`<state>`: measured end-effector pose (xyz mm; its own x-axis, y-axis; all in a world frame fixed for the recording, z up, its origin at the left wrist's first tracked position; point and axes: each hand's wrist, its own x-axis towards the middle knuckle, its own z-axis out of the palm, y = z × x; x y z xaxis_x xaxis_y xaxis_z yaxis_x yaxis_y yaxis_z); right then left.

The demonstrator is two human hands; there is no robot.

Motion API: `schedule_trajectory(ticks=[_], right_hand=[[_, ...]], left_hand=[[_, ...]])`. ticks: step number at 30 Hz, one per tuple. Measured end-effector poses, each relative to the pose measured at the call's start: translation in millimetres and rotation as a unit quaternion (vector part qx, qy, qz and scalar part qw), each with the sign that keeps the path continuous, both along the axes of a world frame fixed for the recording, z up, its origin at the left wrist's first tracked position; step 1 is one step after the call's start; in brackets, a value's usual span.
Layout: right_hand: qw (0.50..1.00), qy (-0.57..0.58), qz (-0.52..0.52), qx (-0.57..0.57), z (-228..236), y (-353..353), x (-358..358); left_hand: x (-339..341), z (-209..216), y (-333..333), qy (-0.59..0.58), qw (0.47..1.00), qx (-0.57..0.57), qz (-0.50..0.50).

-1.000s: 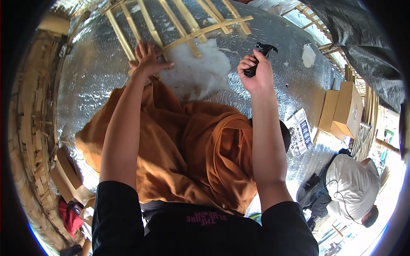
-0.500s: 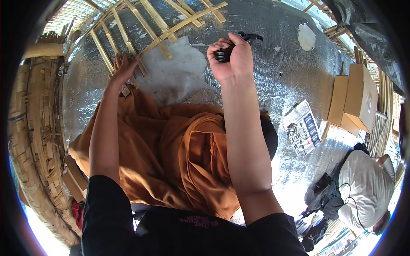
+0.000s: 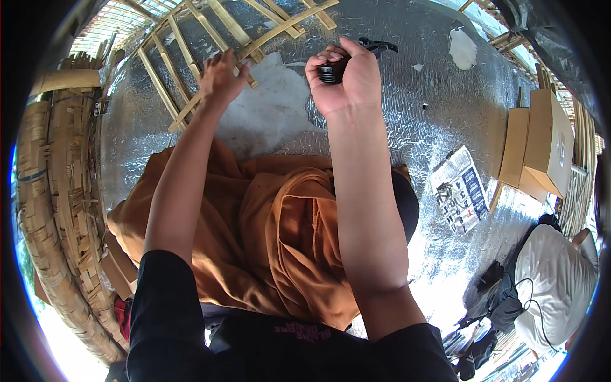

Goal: The person uses a hammer to secure thin bamboo strips to a wooden frame, repeatedly striking nails at several joint locations.

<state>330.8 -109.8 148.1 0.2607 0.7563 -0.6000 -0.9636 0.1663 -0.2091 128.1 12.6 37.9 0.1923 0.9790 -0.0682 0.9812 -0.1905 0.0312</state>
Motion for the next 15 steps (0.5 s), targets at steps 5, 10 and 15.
schedule_trajectory(ticks=[5,10,15], right_hand=[[0.999,0.016,0.025,0.034,-5,1,3],[0.999,-0.004,0.027,0.029,-1,1,0],[0.999,0.022,0.021,0.023,-8,2,0]], left_hand=[[11,-8,12,0.002,0.997,-0.057,0.056],[20,-10,6,0.053,0.993,-0.098,0.049],[13,-18,12,0.032,0.997,-0.061,0.035]])
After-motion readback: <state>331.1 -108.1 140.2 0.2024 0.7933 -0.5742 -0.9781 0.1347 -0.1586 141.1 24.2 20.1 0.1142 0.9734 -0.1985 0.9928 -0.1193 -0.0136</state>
